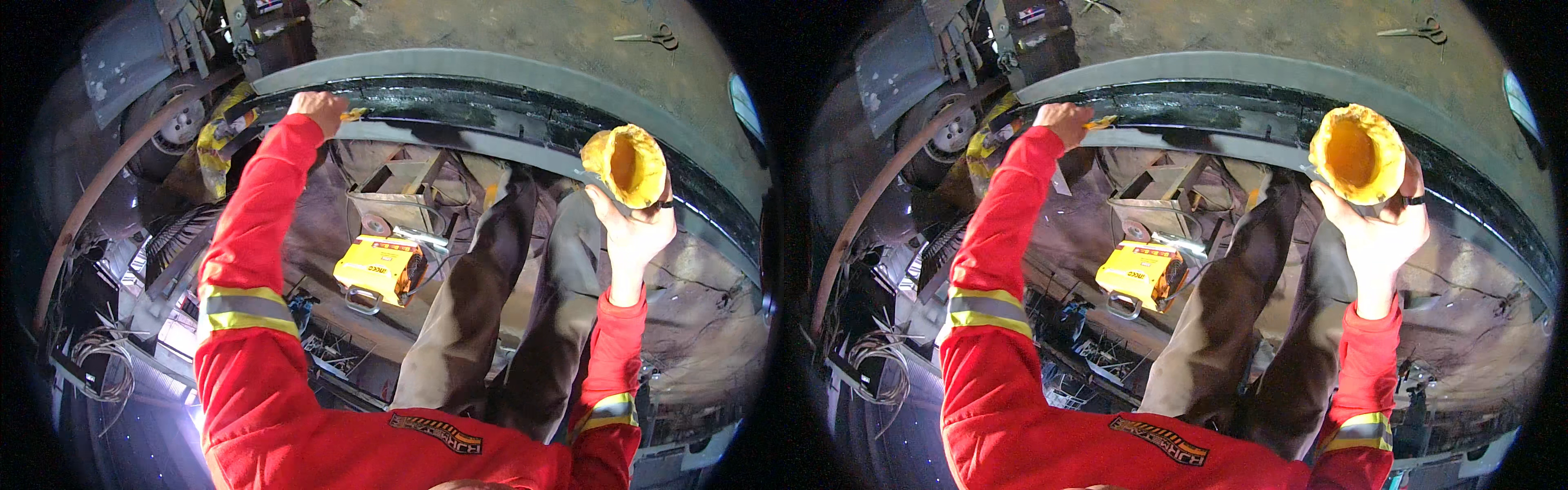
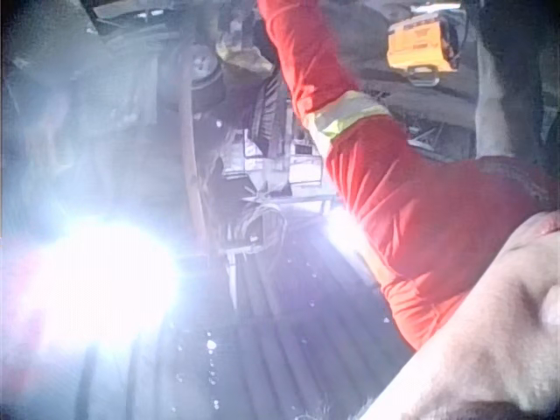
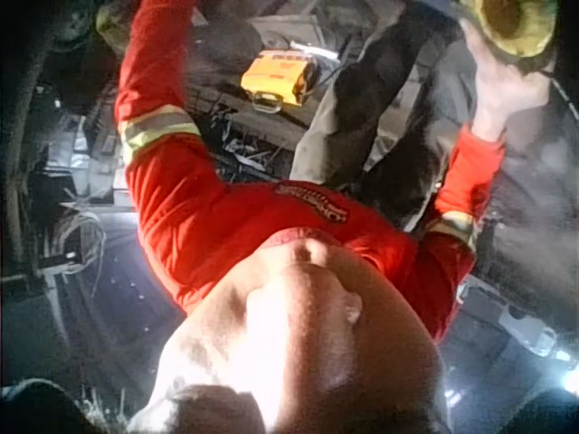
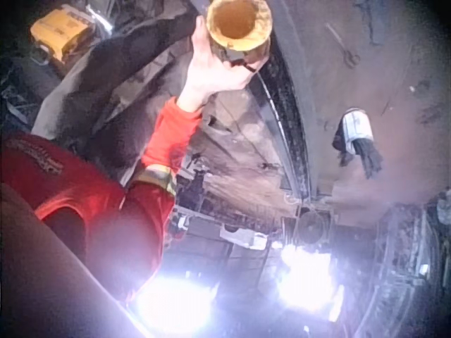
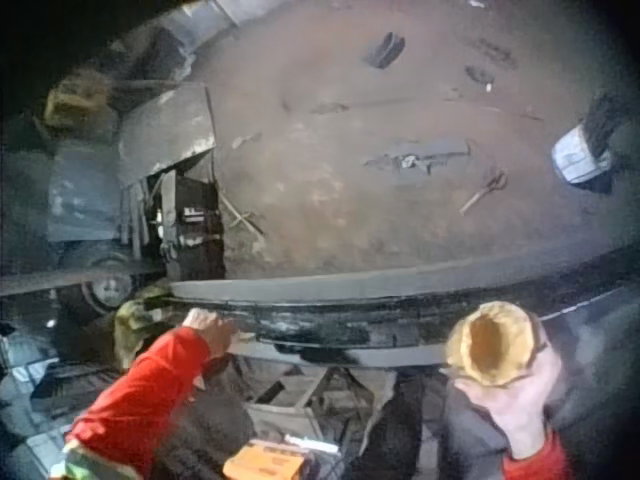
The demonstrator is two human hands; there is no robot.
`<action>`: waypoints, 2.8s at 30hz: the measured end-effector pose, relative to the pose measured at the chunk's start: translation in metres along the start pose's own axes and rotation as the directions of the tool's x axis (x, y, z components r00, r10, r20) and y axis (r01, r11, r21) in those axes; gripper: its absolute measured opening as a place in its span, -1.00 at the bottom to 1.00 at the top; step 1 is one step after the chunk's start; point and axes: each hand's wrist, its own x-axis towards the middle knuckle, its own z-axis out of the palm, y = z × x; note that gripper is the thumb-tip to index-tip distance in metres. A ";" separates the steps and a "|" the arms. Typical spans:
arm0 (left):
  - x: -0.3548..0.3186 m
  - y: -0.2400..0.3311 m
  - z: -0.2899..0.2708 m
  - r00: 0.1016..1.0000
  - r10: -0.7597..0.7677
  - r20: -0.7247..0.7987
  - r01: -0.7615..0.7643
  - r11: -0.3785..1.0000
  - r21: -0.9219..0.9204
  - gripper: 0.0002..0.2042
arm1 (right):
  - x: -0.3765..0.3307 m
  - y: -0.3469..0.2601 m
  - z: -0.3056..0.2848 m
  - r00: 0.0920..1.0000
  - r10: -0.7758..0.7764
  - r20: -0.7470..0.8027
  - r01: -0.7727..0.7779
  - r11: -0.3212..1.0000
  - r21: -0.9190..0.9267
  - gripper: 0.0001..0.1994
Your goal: The person applies a yellow paste-like substance to a long, curved metal beam using a small brush. They repeatedly dip the brush into a small container held in the other hand to reload the paste and spread it along the beam's surface.
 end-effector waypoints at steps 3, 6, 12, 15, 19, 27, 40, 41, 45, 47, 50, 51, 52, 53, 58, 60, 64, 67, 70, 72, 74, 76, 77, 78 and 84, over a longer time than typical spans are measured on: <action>-0.008 -0.014 -0.019 1.000 -0.022 0.006 0.022 0.999 -0.049 -0.80 | 0.000 0.004 0.003 0.999 0.035 0.026 -0.034 0.999 -0.037 -0.27; -0.003 -0.011 -0.004 0.992 -0.072 -0.099 0.068 0.997 -0.045 -0.81 | -0.005 -0.001 0.008 1.000 0.003 0.006 -0.003 1.000 -0.012 -0.27; -0.004 -0.023 -0.038 0.989 -0.036 -0.145 -0.018 0.935 -0.353 -0.74 | -0.010 -0.003 0.012 1.000 -0.005 -0.013 0.005 1.000 -0.014 -0.24; 0.021 0.015 -0.054 0.996 -0.076 -0.053 0.049 0.916 -0.398 -0.74 | -0.010 -0.012 0.006 0.999 0.037 -0.004 -0.037 0.998 -0.041 -0.25; 0.052 0.109 -0.088 0.988 0.090 -0.124 -0.110 0.980 -0.166 -0.82 | -0.010 -0.005 -0.012 0.993 0.111 -0.026 -0.112 0.993 -0.039 -0.26; 0.106 0.168 -0.157 0.928 0.309 -0.206 -0.371 0.810 -0.454 -0.69 | 0.003 0.020 -0.066 0.993 0.118 -0.022 -0.117 0.991 0.063 -0.29; 0.060 0.177 -0.175 0.958 0.201 -0.202 -0.243 0.947 -0.209 -0.81 | 0.020 0.028 -0.115 0.999 0.045 -0.029 -0.044 0.998 0.044 -0.37; 0.058 0.180 -0.148 0.943 0.246 -0.224 -0.281 0.949 -0.142 -0.81 | 0.021 0.027 -0.115 0.999 0.044 -0.019 -0.044 0.998 0.042 -0.37; 0.031 0.157 -0.174 0.930 0.325 -0.174 -0.351 0.925 -0.148 -0.87 | 0.020 0.031 -0.118 0.999 0.034 -0.039 -0.031 0.998 0.061 -0.38; 0.034 0.153 -0.172 0.948 0.272 -0.165 -0.291 0.950 -0.110 -0.86 | 0.019 0.032 -0.120 0.999 0.041 -0.029 -0.040 0.998 0.046 -0.37; 0.048 0.163 -0.124 0.953 0.228 -0.199 -0.242 0.969 -0.048 -0.86 | 0.021 0.023 -0.118 0.998 0.053 -0.024 -0.052 0.998 0.031 -0.36; 0.043 0.163 -0.132 0.960 0.212 -0.181 -0.227 0.972 -0.065 -0.85 | 0.021 0.023 -0.119 0.998 0.066 -0.020 -0.066 0.998 0.018 -0.36; 0.043 0.152 -0.139 0.972 0.226 -0.065 -0.232 0.966 -0.116 -0.85 | 0.020 0.025 -0.120 0.998 0.060 -0.021 -0.060 0.998 0.022 -0.36; 0.039 0.143 -0.159 0.970 0.239 -0.033 -0.241 0.962 -0.127 -0.84 | 0.019 0.028 -0.119 0.998 0.060 -0.024 -0.059 0.998 0.031 -0.35; 0.059 0.144 -0.120 0.965 0.257 -0.051 -0.257 0.966 0.011 -0.89 | 0.017 0.032 -0.108 0.998 0.052 -0.030 -0.050 0.997 0.067 -0.34; 0.056 0.143 -0.122 0.956 0.289 -0.053 -0.291 0.957 -0.026 -0.90 | 0.023 0.026 -0.110 1.000 0.020 -0.014 -0.021 1.000 -0.017 -0.34; 0.051 0.110 -0.149 0.979 0.200 0.048 -0.193 0.974 -0.119 -0.81 | 0.021 0.039 -0.108 0.999 -0.004 -0.046 0.007 0.998 0.055 -0.35; 0.067 0.137 -0.131 0.996 0.045 0.081 -0.040 0.997 -0.061 -0.68 | 0.023 0.034 -0.106 0.999 0.017 -0.040 -0.015 0.998 0.068 -0.36; 0.071 0.185 -0.155 0.992 0.101 -0.076 -0.113 0.977 -0.182 -0.67 | 0.021 0.033 -0.107 0.999 0.025 -0.034 -0.025 1.000 0.006 -0.38; 0.084 0.194 -0.178 0.979 0.159 -0.127 -0.200 0.863 -0.464 -0.67 | 0.024 0.033 -0.108 1.000 -0.015 -0.025 0.014 0.999 -0.037 -0.39; 0.089 0.190 -0.167 0.966 0.199 -0.167 -0.253 0.862 -0.439 -0.68 | 0.021 0.034 -0.106 1.000 0.019 -0.008 -0.019 0.998 0.055 -0.38; 0.083 0.176 -0.160 0.961 0.241 -0.132 -0.273 0.898 -0.346 -0.68 | 0.022 0.028 -0.106 0.997 0.071 0.018 -0.072 0.995 0.068 -0.36; 0.071 0.173 -0.176 0.962 0.247 -0.113 -0.270 0.911 -0.312 -0.69 | 0.023 0.023 -0.107 0.999 0.049 0.009 -0.048 0.999 -0.018 -0.36; 0.046 0.163 -0.198 0.967 0.237 -0.089 -0.253 0.926 -0.280 -0.70 | 0.026 0.026 -0.109 1.000 -0.011 0.029 0.014 0.996 -0.092 -0.37; -0.096 0.140 -0.332 0.738 0.226 -0.636 -0.642 0.528 -0.556 -0.88 | 0.037 0.023 -0.115 0.981 -0.178 0.076 0.189 0.967 -0.173 -0.31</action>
